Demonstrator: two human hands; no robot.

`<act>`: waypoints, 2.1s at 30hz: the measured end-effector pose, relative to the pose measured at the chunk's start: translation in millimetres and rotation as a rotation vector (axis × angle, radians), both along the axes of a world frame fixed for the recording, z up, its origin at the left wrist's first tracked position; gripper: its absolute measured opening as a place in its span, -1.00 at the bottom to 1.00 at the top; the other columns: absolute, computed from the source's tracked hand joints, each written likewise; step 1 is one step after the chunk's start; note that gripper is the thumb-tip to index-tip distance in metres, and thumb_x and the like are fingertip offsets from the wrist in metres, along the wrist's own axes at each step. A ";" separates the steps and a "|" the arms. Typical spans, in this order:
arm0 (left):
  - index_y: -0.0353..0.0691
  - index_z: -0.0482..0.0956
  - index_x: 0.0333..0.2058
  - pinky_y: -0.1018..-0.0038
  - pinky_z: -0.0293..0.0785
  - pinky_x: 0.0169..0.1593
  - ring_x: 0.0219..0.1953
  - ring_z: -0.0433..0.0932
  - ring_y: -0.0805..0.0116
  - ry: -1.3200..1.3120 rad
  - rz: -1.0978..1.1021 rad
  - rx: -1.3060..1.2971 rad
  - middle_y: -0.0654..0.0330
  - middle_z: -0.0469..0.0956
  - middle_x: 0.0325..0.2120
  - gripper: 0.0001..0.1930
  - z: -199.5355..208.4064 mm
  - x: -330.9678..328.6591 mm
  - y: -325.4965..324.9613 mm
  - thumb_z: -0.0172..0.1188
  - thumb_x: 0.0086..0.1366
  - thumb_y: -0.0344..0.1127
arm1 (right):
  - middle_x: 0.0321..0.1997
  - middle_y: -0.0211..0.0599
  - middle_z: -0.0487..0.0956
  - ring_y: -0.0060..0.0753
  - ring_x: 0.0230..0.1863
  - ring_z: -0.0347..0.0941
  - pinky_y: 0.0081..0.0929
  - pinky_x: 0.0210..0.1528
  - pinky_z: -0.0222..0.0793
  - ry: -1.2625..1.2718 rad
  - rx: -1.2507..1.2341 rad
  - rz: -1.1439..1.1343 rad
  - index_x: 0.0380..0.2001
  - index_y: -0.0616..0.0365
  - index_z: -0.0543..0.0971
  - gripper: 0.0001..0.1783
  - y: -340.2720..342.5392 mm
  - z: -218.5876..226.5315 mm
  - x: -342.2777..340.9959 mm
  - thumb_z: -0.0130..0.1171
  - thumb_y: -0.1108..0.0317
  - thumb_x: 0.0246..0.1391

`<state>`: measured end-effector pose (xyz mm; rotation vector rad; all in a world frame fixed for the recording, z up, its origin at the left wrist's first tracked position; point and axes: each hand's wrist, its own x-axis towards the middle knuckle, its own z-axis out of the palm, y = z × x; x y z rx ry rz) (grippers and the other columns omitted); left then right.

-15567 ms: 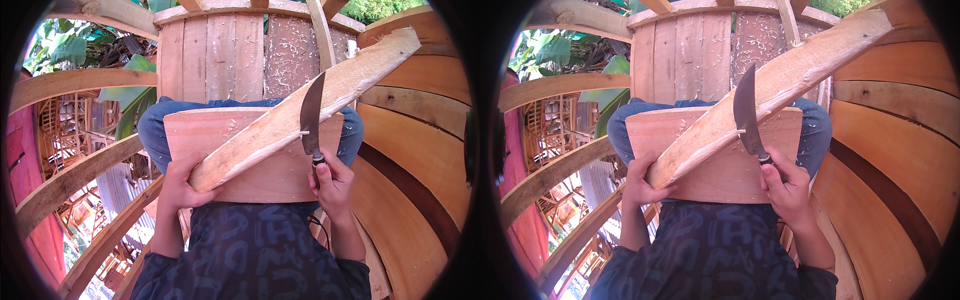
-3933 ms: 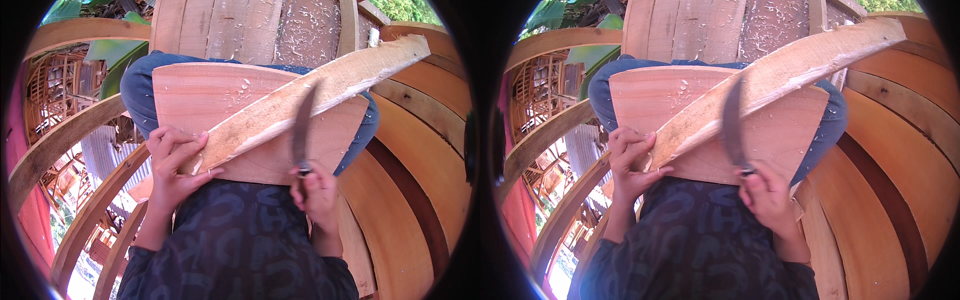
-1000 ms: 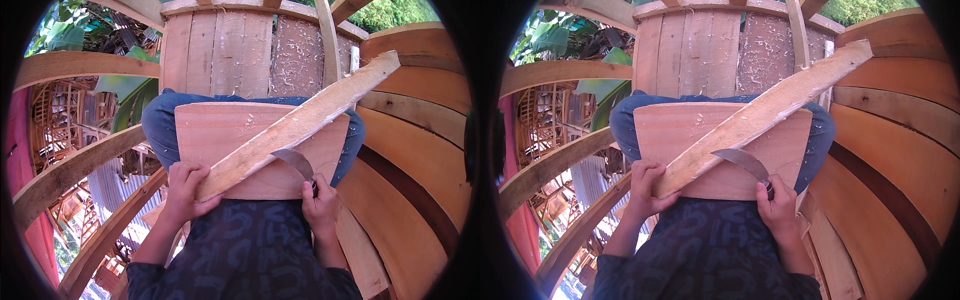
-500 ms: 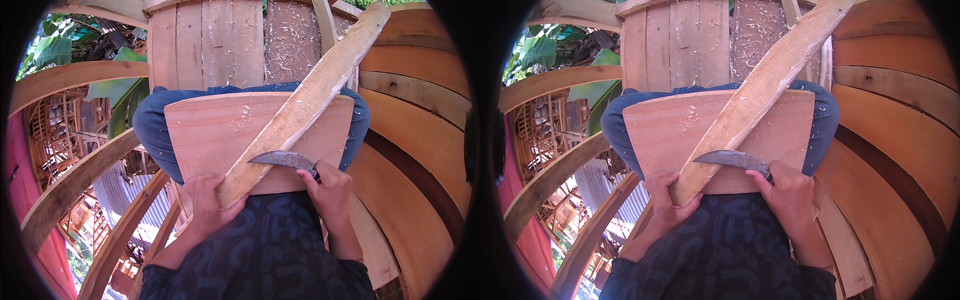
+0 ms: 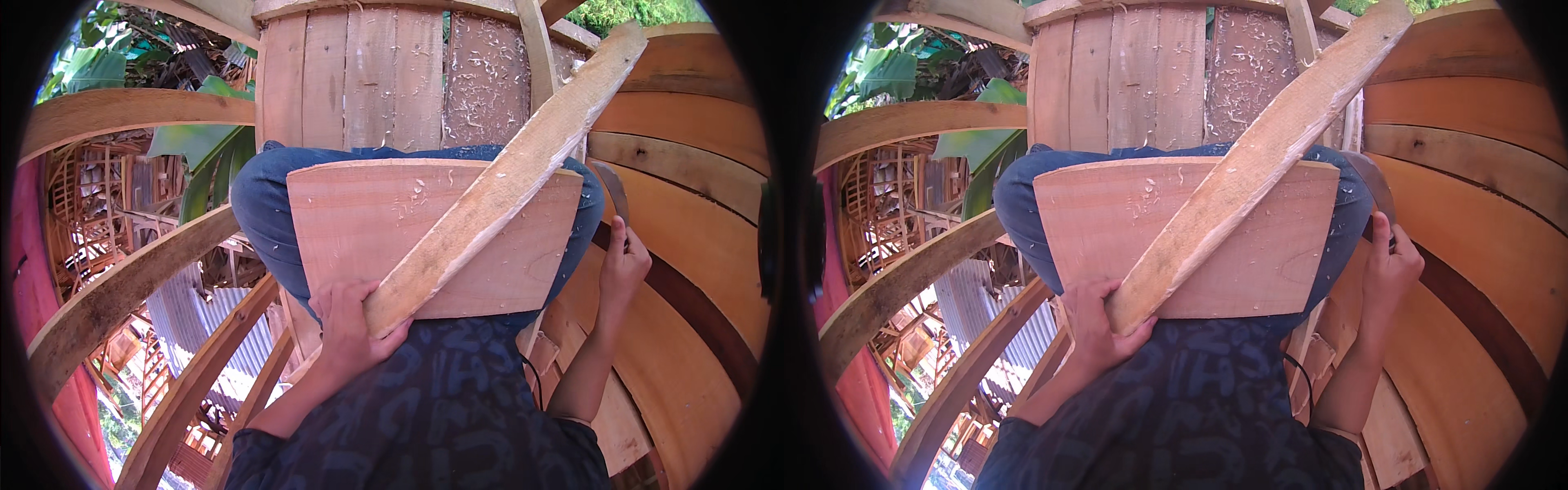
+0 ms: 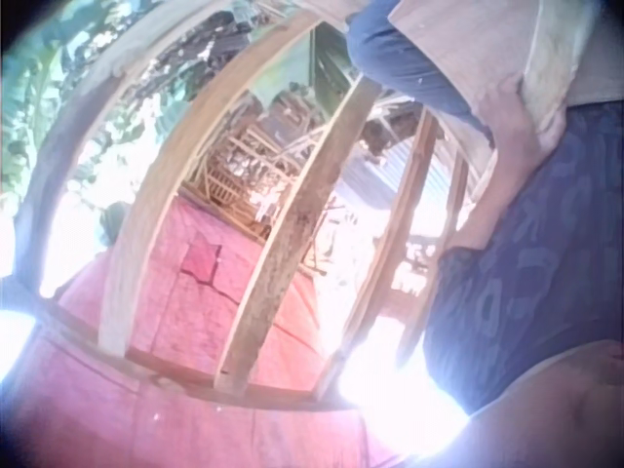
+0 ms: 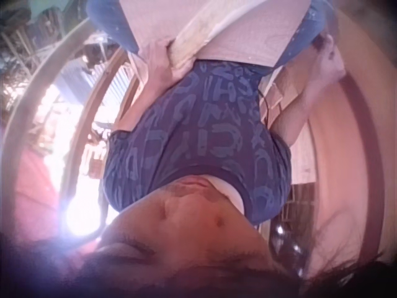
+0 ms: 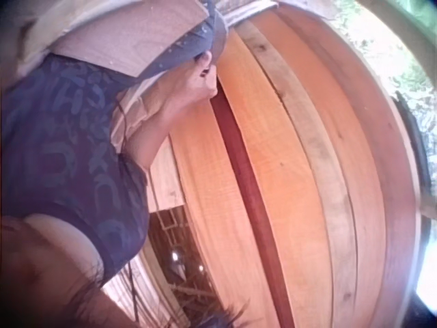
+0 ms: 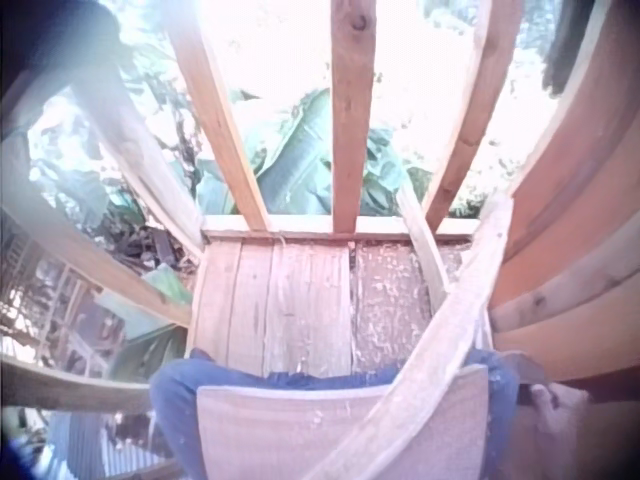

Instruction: The person is carving a long, thin piece of wood using a curved knife. They hold the wood on their lap and repeatedly shave off thin strips to shape the piece.

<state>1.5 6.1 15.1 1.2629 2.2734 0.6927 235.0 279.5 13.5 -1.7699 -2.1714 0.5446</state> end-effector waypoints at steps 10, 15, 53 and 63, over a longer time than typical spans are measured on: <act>-0.20 0.41 -0.22 0.29 0.27 -0.18 -0.31 0.44 0.14 0.073 -0.067 -0.049 0.15 0.44 -0.38 -0.43 18.1 -11.1 20.8 0.47 -0.22 -0.17 | -0.76 -0.11 0.32 -0.05 -0.70 0.36 -0.29 -0.64 0.21 0.071 -0.325 0.395 -0.72 0.21 0.37 -0.44 -98.8 19.1 -46.5 0.34 -0.04 -0.06; -0.24 0.40 -0.26 0.28 0.48 -0.36 -0.44 0.58 0.07 -0.122 -0.027 -0.201 0.05 0.53 -0.47 -0.47 36.2 -22.9 31.6 0.45 -0.19 -0.18 | -0.77 -0.13 0.31 -0.05 -0.70 0.36 -0.28 -0.64 0.21 0.081 -0.272 0.395 -0.75 0.20 0.35 -0.41 -96.3 18.0 -47.7 0.33 -0.07 -0.07; -0.33 0.36 -0.28 0.14 0.47 -0.42 -0.49 0.55 -0.15 -0.289 -0.091 -0.252 -0.11 0.52 -0.54 -0.52 27.7 -13.0 24.4 0.34 0.00 -0.09 | -0.72 -0.44 0.07 -0.53 -0.61 -0.04 -0.40 -0.58 -0.09 -0.123 -0.012 -0.161 -0.68 0.28 0.21 -0.31 47.9 24.5 25.2 0.02 -0.15 0.22; -0.37 0.43 -0.09 0.42 0.37 -0.06 -0.16 0.50 0.36 -0.930 -0.006 0.002 0.06 0.54 -0.27 -0.47 29.8 -44.1 47.1 0.35 -0.01 -0.22 | -0.82 -0.20 0.26 -0.19 -0.74 0.30 -0.36 -0.65 0.14 0.196 -0.223 0.383 -0.72 0.25 0.37 -0.34 -85.3 27.0 -73.6 0.32 -0.17 -0.09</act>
